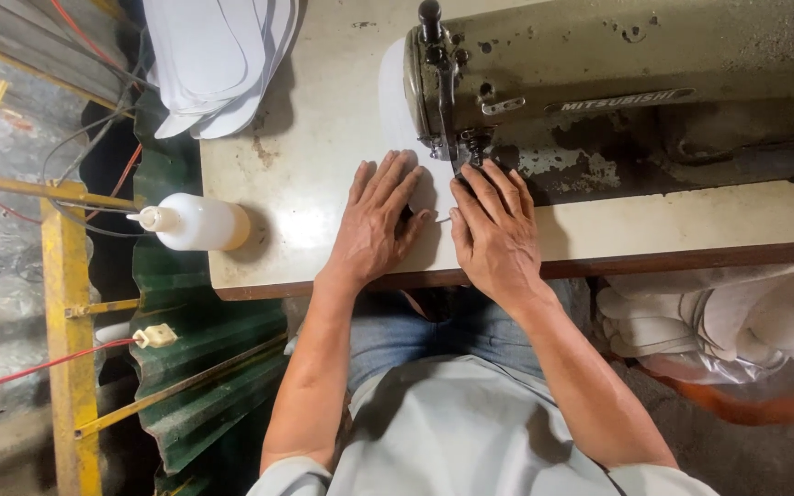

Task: Stitching shoe insole components using an industrial sewing machine

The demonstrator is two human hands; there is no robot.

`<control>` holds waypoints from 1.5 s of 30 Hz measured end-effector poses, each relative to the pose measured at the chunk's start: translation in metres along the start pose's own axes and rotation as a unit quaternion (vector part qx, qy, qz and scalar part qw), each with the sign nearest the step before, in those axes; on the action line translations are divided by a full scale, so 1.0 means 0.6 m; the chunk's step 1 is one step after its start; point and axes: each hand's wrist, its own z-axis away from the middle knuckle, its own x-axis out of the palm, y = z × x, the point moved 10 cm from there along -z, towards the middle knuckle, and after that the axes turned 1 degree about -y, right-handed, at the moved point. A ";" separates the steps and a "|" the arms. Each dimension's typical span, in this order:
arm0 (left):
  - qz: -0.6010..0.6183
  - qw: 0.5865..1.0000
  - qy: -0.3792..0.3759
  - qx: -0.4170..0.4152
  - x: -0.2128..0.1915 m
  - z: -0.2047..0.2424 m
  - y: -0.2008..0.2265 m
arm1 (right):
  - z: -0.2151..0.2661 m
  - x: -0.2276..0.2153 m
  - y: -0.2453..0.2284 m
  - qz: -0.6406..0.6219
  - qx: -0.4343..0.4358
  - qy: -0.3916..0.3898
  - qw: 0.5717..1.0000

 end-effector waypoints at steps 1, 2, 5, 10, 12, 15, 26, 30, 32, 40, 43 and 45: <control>0.000 1.000 0.000 0.000 -0.001 -0.004 -0.002 | 0.000 0.000 0.000 0.000 0.001 0.000 1.000; 0.000 1.000 -0.006 0.000 -0.002 -0.008 -0.004 | 0.000 0.001 0.000 0.005 0.000 -0.001 1.000; -0.001 1.000 -0.010 0.006 0.008 -0.020 -0.016 | 0.000 0.000 0.000 0.004 -0.001 0.001 1.000; 0.010 0.999 -0.013 0.036 0.017 -0.037 -0.032 | 0.001 0.000 0.000 0.011 0.001 0.003 1.000; 0.012 0.999 -0.008 0.036 0.020 -0.043 -0.039 | 0.001 -0.001 -0.001 0.009 -0.003 0.008 1.000; 0.012 0.999 0.001 0.039 0.014 -0.050 -0.037 | 0.000 -0.002 0.000 0.011 0.000 0.004 1.000; 0.015 0.999 0.013 0.043 0.017 -0.074 -0.050 | -0.002 0.012 0.004 0.008 0.006 -0.035 0.999; 0.017 0.998 0.041 0.033 0.020 -0.073 -0.054 | 0.000 0.017 0.006 0.010 0.008 -0.045 0.999; 0.009 0.998 0.047 0.028 0.009 -0.068 -0.046 | 0.000 0.016 0.007 0.009 0.012 -0.042 0.999; -0.041 0.997 0.067 -0.007 -0.009 -0.024 -0.032 | 0.007 0.024 0.017 0.002 0.017 -0.028 0.999; -0.040 0.997 0.071 -0.005 -0.005 -0.010 -0.025 | 0.008 0.020 0.016 0.001 0.014 -0.023 1.000; -0.051 0.996 0.068 -0.031 0.008 -0.003 -0.034 | 0.009 0.021 0.017 0.003 0.016 -0.025 1.000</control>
